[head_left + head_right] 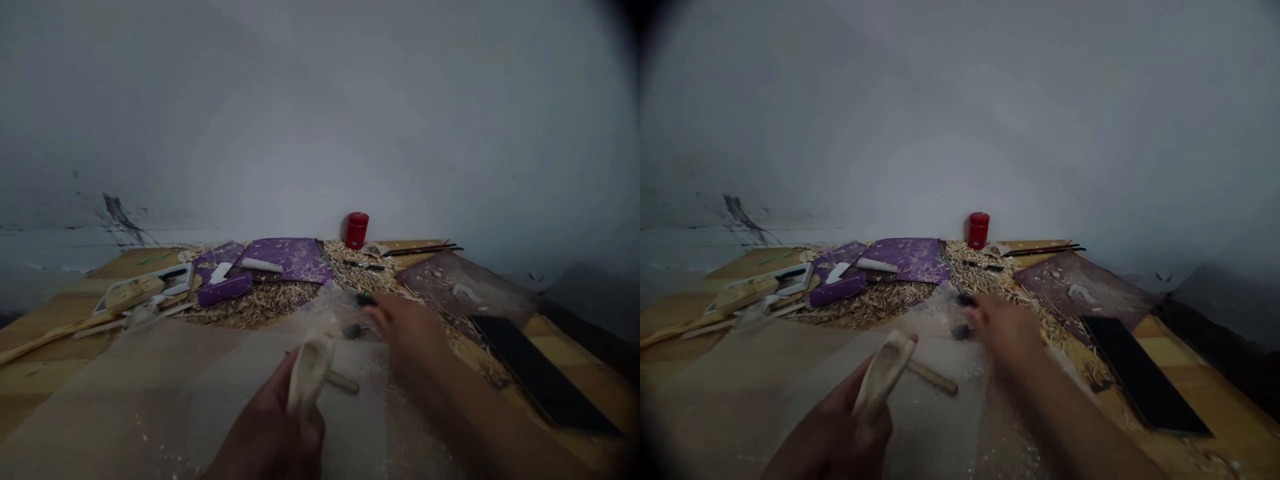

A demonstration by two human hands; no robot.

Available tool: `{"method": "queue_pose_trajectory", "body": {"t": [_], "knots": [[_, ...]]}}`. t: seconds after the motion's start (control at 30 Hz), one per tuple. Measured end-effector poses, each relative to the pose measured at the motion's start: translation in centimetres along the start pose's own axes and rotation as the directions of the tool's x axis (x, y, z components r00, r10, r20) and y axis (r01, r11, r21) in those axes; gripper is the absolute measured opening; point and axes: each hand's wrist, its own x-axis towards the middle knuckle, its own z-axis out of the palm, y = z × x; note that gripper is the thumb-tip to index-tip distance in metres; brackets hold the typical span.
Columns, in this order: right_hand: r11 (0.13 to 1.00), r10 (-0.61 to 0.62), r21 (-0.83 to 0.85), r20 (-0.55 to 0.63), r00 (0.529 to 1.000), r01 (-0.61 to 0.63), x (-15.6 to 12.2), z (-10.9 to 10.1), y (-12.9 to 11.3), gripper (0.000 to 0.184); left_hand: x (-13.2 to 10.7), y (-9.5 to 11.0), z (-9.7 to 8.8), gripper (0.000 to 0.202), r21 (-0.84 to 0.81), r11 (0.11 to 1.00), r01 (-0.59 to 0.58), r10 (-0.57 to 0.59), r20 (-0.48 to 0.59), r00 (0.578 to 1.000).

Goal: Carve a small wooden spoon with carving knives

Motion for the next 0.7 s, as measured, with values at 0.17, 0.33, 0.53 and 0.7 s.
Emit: {"method": "queue_pose_trajectory", "body": {"t": [0.17,0.33,0.53,0.7], "knots": [[0.998,0.007,0.056,0.019,1.0,-0.008,0.2,-0.4,0.8,0.033,0.2,0.0,0.1,0.071,-0.021,0.998,-0.063,0.063,0.039,0.997],[0.979,-0.174,0.129,0.135,0.975,0.157,-1.0,-0.6,-2.9,0.035,0.6,0.2,0.1,0.067,0.027,0.999,-0.02,0.018,0.06,0.998],[0.962,-0.266,0.108,0.191,0.945,0.249,-1.3,-1.1,-3.1,0.035,0.7,0.5,0.0,0.07,0.114,0.993,0.034,-0.043,0.076,0.996],[0.947,-0.32,0.085,0.196,0.927,0.309,-1.2,-1.4,-2.7,0.04,0.4,0.6,-0.2,0.073,0.176,0.981,0.081,-0.1,0.103,0.99]]}}
